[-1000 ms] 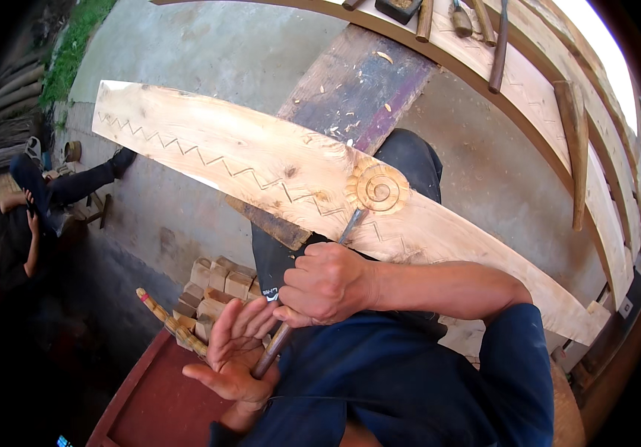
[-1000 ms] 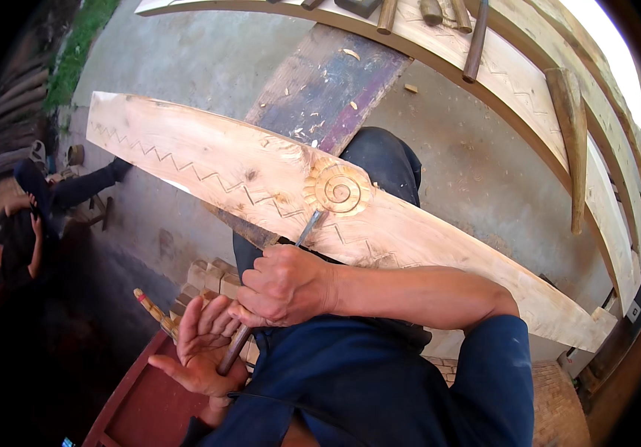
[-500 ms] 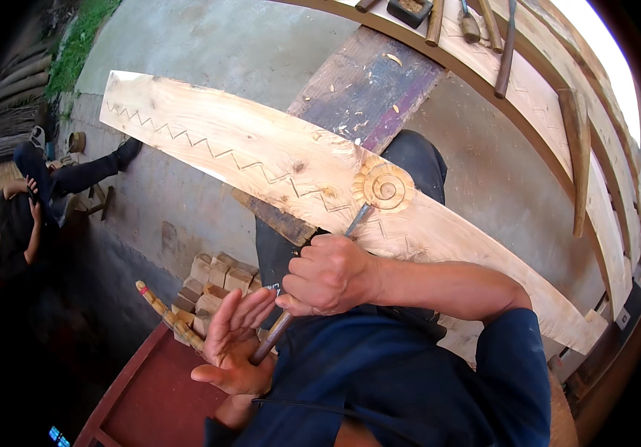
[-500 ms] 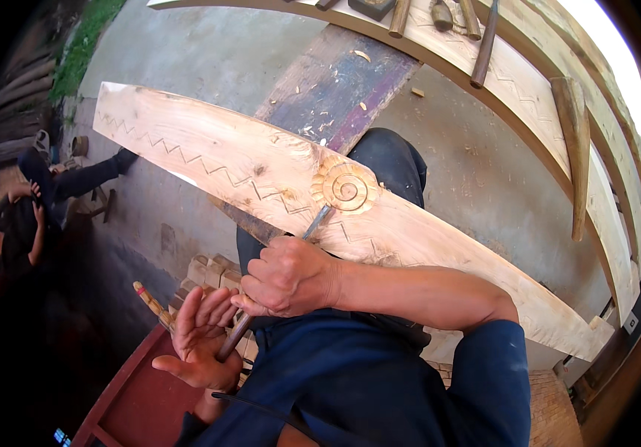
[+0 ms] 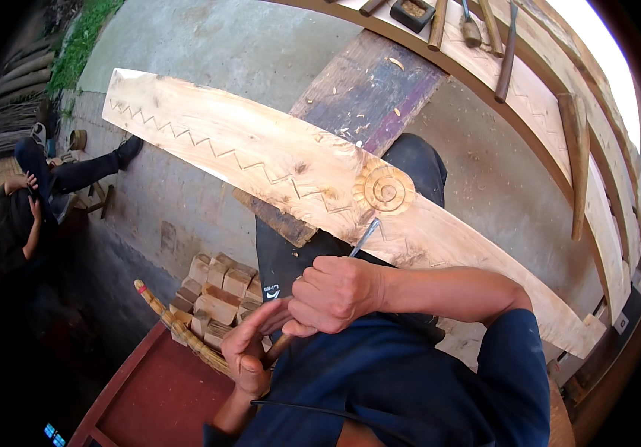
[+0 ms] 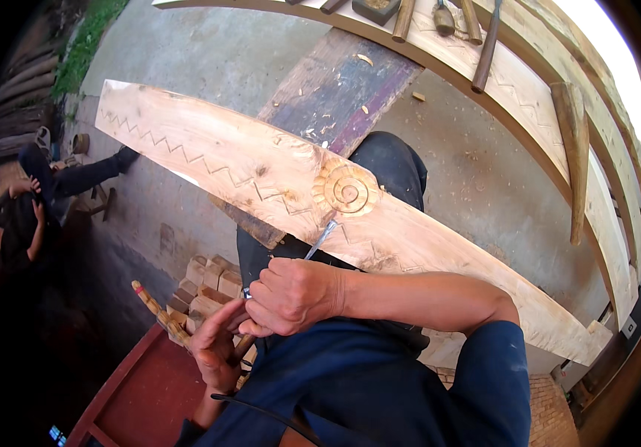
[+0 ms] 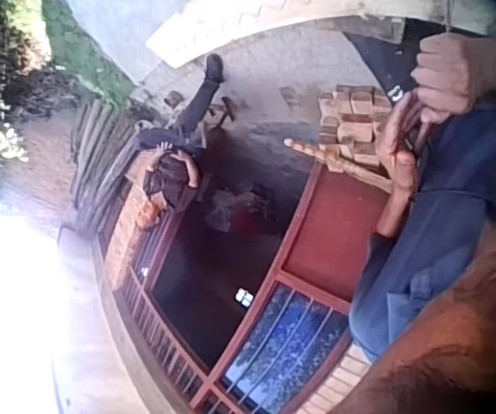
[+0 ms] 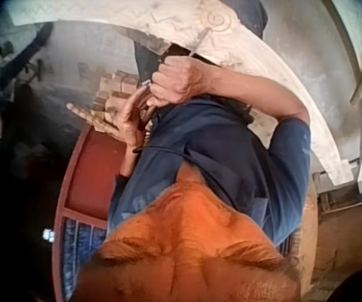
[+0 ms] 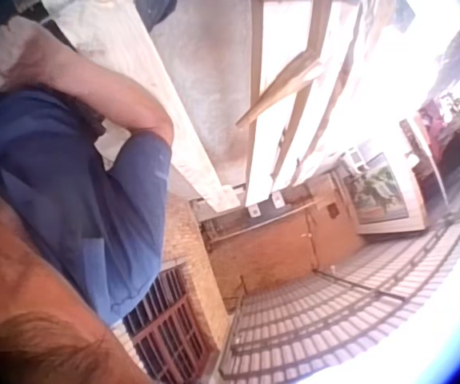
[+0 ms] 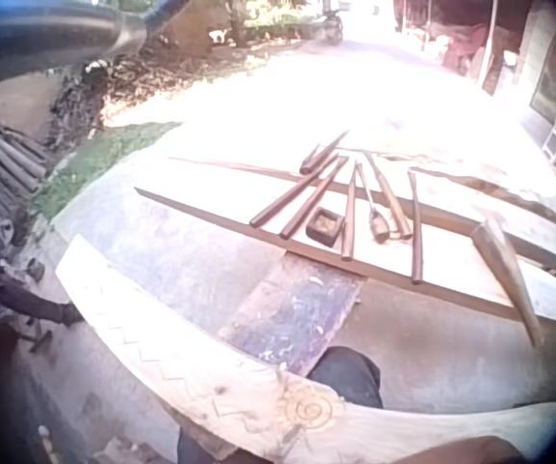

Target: The person carves a decorative pattern into a long wooden plank using a chisel and a wooden mallet. They repeatedly strike the chisel to deepen a zigzag design and a central spiral motif on the wood's surface.

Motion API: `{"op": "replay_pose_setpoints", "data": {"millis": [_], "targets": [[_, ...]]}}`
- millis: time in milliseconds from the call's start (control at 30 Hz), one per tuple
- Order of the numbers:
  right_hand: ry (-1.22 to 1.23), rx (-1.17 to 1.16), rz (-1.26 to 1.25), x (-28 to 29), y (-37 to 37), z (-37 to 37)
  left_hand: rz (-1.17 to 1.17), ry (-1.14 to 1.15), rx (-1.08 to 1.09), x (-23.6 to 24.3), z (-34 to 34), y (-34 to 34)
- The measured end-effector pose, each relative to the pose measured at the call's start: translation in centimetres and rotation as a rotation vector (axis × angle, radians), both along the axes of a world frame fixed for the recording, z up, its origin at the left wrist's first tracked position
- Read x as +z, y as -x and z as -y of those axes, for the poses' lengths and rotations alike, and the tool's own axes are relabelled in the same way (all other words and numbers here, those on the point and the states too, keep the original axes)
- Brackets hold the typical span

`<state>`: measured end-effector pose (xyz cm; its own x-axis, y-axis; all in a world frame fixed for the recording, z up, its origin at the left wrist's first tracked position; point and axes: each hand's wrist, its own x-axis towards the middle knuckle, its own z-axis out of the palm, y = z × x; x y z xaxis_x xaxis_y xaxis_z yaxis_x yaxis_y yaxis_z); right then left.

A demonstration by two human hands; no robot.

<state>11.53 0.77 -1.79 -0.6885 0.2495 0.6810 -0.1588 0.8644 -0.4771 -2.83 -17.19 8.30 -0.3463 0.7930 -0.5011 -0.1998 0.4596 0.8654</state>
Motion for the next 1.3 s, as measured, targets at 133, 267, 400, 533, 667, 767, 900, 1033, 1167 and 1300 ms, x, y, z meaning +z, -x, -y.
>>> {"op": "replay_pose_setpoints", "data": {"millis": [133, 267, 400, 533, 667, 767, 900, 1033, 1167, 1300], "targets": [[0.023, 0.070, 0.002, -0.6, 0.1, 0.6, 0.036, -0.010, -0.031, -0.9, 2.4, -0.9], [0.063, 0.077, 0.017, -0.8, 0.1, 0.4, 0.090, -0.025, -0.017, -1.1, 1.7, -0.9], [0.061, 0.062, 0.021, -0.9, 0.3, 0.1, 0.073, 0.013, -0.053, -0.9, 1.0, -0.6], [0.073, 0.066, 0.030, -1.0, 0.3, 0.1, 0.076, 0.074, -0.060, -0.3, 0.6, -0.5], [0.090, 0.062, 0.042, -1.1, 0.4, 0.2, 0.078, 0.077, -0.051, -0.3, 0.6, -0.4], [0.096, 0.057, 0.046, -1.1, 0.4, 0.3, 0.057, 0.032, -0.079, -0.5, 0.5, -0.1], [0.120, 0.038, 0.018, -1.1, 0.7, 0.3, -0.014, -0.017, -0.062, -0.3, 0.5, 0.1], [0.143, 0.006, -0.018, -1.2, 1.0, 0.3, -0.121, -0.078, -0.051, -0.4, 0.6, 0.2], [0.152, 0.018, 0.007, -1.3, 0.7, 0.6, -0.094, -0.057, -0.011, 0.1, 0.6, -0.3], [0.136, 0.020, 0.015, -1.4, 0.7, 0.5, -0.040, -0.037, -0.017, -0.2, 0.6, 0.0]]}}
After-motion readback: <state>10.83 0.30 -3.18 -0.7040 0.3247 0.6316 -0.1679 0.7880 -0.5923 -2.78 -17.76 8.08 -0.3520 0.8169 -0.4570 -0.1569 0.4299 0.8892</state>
